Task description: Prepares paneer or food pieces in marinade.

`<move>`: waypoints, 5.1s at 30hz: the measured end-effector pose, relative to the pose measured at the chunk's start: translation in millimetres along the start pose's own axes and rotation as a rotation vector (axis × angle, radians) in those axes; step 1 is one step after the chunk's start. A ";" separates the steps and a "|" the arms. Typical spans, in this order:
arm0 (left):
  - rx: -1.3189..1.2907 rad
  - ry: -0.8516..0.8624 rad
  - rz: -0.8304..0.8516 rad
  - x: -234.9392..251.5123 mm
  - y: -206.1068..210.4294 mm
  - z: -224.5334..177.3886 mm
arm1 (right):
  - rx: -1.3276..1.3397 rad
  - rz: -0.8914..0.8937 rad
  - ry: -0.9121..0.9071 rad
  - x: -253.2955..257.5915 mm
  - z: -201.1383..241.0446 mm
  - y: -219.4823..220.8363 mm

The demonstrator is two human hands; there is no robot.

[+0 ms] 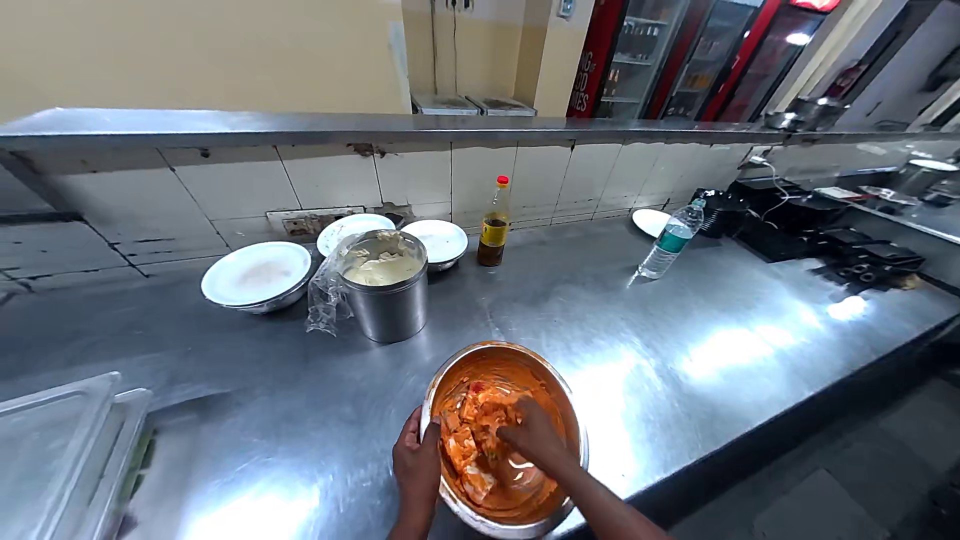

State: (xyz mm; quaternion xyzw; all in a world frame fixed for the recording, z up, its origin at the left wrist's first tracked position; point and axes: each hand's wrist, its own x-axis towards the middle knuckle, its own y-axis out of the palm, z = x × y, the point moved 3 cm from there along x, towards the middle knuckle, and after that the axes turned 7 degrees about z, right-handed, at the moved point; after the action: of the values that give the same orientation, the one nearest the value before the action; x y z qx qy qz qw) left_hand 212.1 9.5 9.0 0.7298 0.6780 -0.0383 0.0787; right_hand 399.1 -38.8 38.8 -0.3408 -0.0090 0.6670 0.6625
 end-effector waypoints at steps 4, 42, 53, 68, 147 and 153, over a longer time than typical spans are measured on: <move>-0.040 -0.018 -0.022 -4.9 1.1 16.2 | -0.373 0.134 -0.047 37.1 23.7 6.2; 0.008 0.010 0.150 13.6 -1.7 15.5 | -1.310 0.804 -0.074 29.8 46.1 38.3; 0.031 0.029 0.058 12.1 -0.6 9.8 | -0.555 0.313 0.123 48.1 -27.8 -55.0; -0.029 -0.027 0.079 4.9 5.1 22.5 | -0.439 0.269 0.005 68.7 9.8 4.4; -0.092 -0.098 0.039 -3.1 1.9 26.3 | 0.066 -0.197 0.105 34.0 -46.7 -16.4; -0.099 -0.093 0.031 -1.1 0.7 28.9 | -0.424 0.079 0.111 30.2 -13.9 13.5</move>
State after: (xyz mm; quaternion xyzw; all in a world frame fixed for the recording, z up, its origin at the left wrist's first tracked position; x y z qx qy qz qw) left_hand 214.2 3.6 -19.2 0.7328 0.6634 -0.0375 0.1465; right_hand 397.0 -19.7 8.5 -0.5085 -0.0992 0.6560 0.5489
